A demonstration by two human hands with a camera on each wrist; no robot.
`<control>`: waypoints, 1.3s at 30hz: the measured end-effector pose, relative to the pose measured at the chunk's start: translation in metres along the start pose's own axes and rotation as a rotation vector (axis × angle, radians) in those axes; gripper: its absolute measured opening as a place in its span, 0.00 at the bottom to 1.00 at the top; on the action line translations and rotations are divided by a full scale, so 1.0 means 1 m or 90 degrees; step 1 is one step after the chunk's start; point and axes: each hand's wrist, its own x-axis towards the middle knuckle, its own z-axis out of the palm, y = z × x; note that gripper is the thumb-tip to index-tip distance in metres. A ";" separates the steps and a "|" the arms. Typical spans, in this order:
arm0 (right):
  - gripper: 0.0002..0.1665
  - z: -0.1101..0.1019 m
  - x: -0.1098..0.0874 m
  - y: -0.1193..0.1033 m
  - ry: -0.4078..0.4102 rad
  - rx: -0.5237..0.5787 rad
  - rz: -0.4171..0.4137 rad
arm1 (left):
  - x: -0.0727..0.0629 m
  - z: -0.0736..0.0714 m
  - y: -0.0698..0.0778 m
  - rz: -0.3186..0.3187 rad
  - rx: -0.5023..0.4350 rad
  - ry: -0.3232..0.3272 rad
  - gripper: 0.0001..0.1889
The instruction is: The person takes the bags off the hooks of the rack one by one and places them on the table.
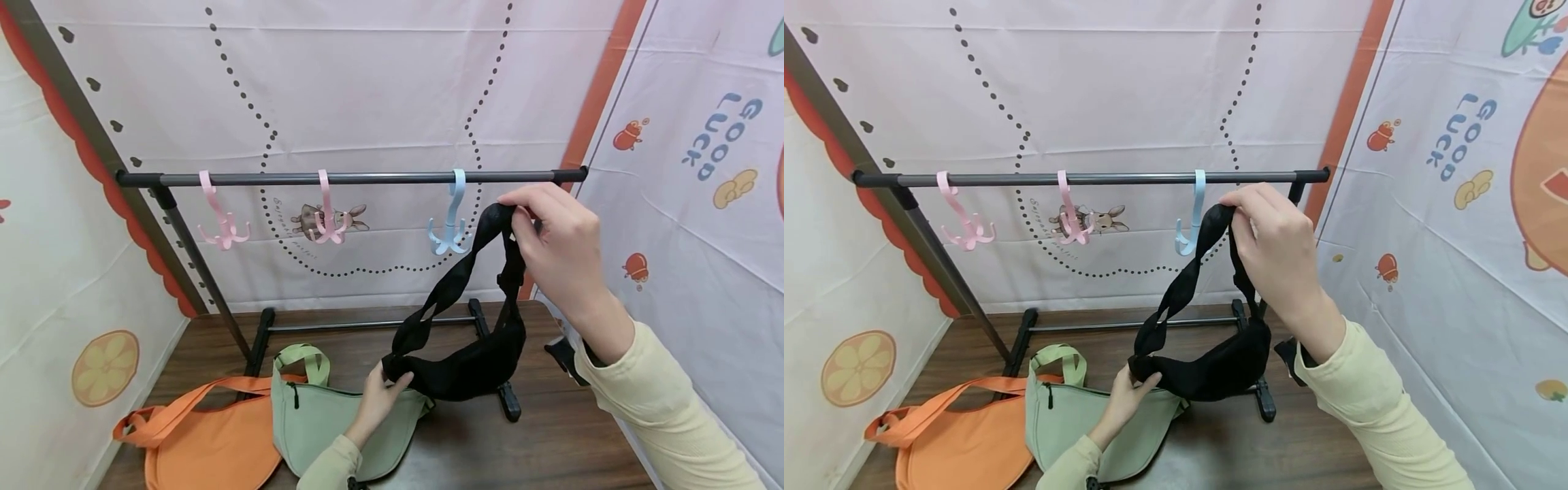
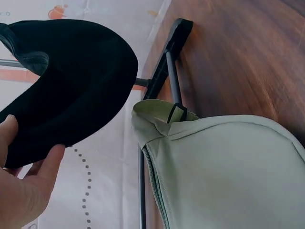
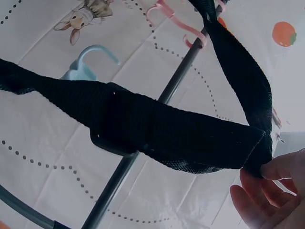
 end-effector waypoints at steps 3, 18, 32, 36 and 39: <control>0.11 -0.001 -0.001 -0.002 0.006 0.013 0.007 | -0.003 0.000 0.011 0.009 -0.019 -0.017 0.14; 0.12 0.005 -0.011 0.029 -0.025 -0.040 0.086 | -0.012 -0.011 0.024 0.049 -0.105 0.149 0.05; 0.12 0.038 -0.062 0.092 -0.232 -0.110 0.201 | -0.023 -0.029 0.022 0.096 -0.082 0.186 0.06; 0.11 0.038 -0.076 0.093 -0.236 -0.108 0.181 | -0.026 -0.034 0.022 0.088 -0.071 0.202 0.07; 0.10 0.035 -0.088 0.090 -0.245 -0.089 0.172 | -0.027 -0.038 0.020 0.077 -0.058 0.208 0.08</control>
